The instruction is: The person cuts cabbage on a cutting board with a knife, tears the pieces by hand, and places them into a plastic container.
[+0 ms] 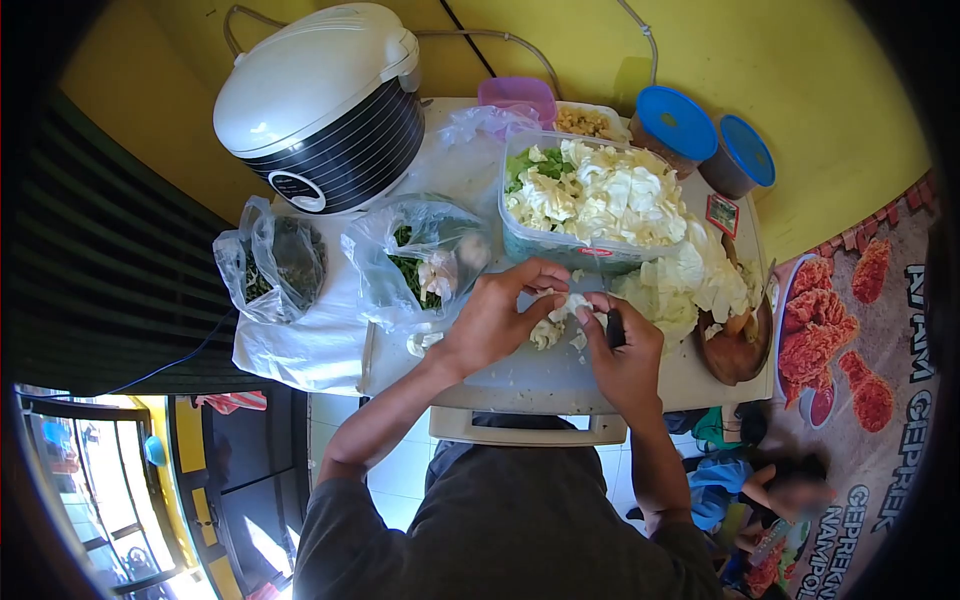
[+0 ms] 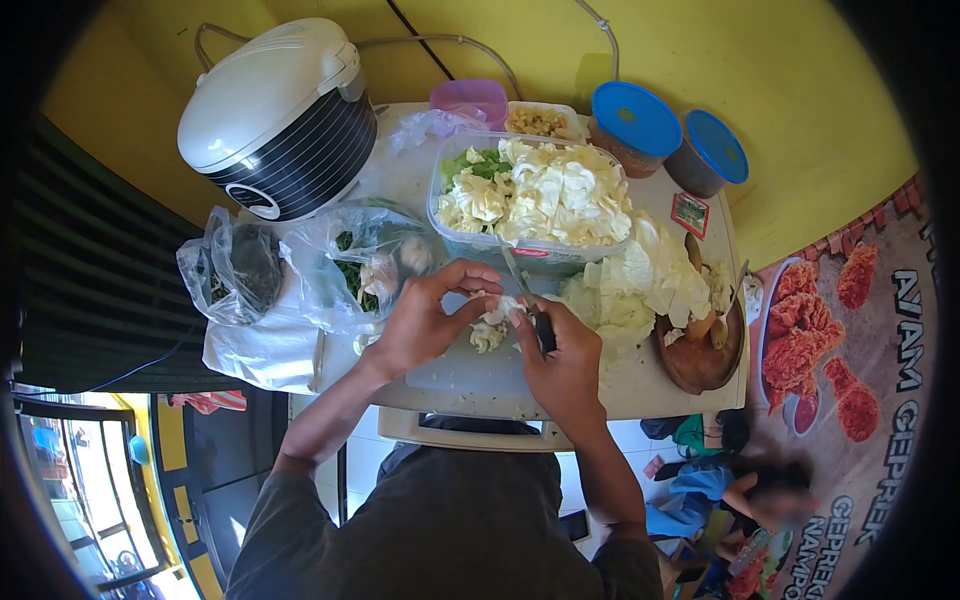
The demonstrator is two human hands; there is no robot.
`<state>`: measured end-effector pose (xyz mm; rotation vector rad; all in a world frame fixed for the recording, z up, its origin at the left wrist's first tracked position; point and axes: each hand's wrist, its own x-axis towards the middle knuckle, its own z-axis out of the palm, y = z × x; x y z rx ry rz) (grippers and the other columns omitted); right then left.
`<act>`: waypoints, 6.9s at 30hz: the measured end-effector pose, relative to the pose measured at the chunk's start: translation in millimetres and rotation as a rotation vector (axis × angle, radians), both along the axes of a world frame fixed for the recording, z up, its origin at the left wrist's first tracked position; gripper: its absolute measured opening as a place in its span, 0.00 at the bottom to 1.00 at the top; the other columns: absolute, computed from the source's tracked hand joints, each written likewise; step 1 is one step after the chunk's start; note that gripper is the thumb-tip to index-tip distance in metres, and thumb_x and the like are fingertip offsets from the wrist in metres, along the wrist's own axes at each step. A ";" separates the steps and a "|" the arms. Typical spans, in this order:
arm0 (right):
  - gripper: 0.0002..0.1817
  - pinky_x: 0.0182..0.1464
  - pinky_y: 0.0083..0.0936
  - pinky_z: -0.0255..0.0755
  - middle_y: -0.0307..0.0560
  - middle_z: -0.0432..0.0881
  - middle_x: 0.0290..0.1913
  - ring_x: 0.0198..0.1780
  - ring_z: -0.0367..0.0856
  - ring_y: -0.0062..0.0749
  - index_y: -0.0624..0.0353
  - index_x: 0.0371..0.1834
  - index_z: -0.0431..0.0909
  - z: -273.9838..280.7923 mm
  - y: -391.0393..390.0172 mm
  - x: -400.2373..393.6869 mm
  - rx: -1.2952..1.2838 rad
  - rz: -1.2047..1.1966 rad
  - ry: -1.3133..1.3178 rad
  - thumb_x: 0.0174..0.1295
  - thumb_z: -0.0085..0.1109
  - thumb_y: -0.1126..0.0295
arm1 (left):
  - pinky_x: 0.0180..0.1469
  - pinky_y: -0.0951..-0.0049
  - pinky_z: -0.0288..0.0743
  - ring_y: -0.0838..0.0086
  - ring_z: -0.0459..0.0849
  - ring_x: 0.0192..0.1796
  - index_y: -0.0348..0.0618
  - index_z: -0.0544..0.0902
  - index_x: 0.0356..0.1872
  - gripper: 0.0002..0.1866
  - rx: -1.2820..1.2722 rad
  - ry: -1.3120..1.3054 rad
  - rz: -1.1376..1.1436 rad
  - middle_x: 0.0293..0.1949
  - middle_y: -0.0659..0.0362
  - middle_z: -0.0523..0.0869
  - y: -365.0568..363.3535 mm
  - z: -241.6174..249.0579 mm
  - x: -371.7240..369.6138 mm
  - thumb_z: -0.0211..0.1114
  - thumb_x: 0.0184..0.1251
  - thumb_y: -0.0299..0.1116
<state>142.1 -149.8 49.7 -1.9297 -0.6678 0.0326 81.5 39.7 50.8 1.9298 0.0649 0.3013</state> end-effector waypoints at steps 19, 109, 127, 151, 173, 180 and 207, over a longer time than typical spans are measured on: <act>0.05 0.29 0.20 0.71 0.45 0.87 0.28 0.24 0.77 0.17 0.63 0.43 0.85 53.5 60.6 47.4 0.163 -0.085 -0.268 0.67 0.71 0.77 | 0.55 0.76 0.82 0.79 0.87 0.50 0.37 0.84 0.57 0.14 -0.420 0.048 0.044 0.48 0.60 0.89 15.5 -17.7 -12.0 0.72 0.74 0.23; 0.14 0.37 0.14 0.69 0.39 0.85 0.32 0.33 0.74 0.12 0.67 0.54 0.86 49.3 15.2 17.4 -0.024 0.162 -0.033 0.70 0.72 0.72 | 0.55 0.71 0.85 0.71 0.91 0.52 0.34 0.76 0.52 0.11 -0.349 -0.112 0.360 0.52 0.50 0.90 -3.1 -36.4 -70.6 0.66 0.73 0.17; 0.14 0.36 0.28 0.76 0.53 0.88 0.32 0.29 0.84 0.30 0.65 0.51 0.86 35.6 13.0 23.0 -0.210 0.531 0.131 0.68 0.73 0.68 | 0.53 0.68 0.87 0.68 0.90 0.50 0.35 0.74 0.63 0.17 -0.959 0.025 0.108 0.53 0.49 0.89 -3.0 -31.2 -68.5 0.64 0.78 0.23; 0.28 0.28 0.24 0.64 0.40 0.69 0.31 0.24 0.64 0.22 0.65 0.71 0.76 77.2 21.0 25.9 -0.002 0.200 -0.147 0.68 0.68 0.72 | 0.57 0.59 0.86 0.54 0.90 0.56 0.41 0.84 0.43 0.13 0.355 -0.156 0.363 0.56 0.52 0.89 -25.6 -51.6 -65.6 0.72 0.59 0.18; 0.42 0.32 0.45 0.80 0.53 0.78 0.39 0.30 0.83 0.51 0.54 0.85 0.59 -26.0 -40.8 -49.7 -0.454 0.365 -0.124 0.66 0.58 0.81 | 0.47 0.58 0.81 0.62 0.87 0.41 0.41 0.87 0.50 0.15 0.608 -0.203 0.515 0.41 0.52 0.88 -16.3 -29.9 -43.7 0.77 0.64 0.29; 0.43 0.31 0.46 0.81 0.54 0.79 0.39 0.27 0.83 0.52 0.52 0.86 0.58 -23.7 -31.3 -49.1 -0.520 0.386 -0.123 0.66 0.61 0.78 | 0.54 0.58 0.81 0.57 0.87 0.48 0.42 0.88 0.55 0.19 0.407 0.018 0.481 0.46 0.51 0.87 -14.8 -36.3 -48.9 0.78 0.62 0.29; 0.40 0.29 0.47 0.81 0.53 0.80 0.34 0.26 0.83 0.52 0.53 0.83 0.65 -17.8 -51.4 -39.4 -0.597 0.434 -0.140 0.63 0.60 0.81 | 0.47 0.63 0.81 0.63 0.86 0.44 0.43 0.94 0.42 0.11 0.441 -0.126 0.509 0.46 0.56 0.86 -22.8 -50.8 -56.9 0.82 0.58 0.27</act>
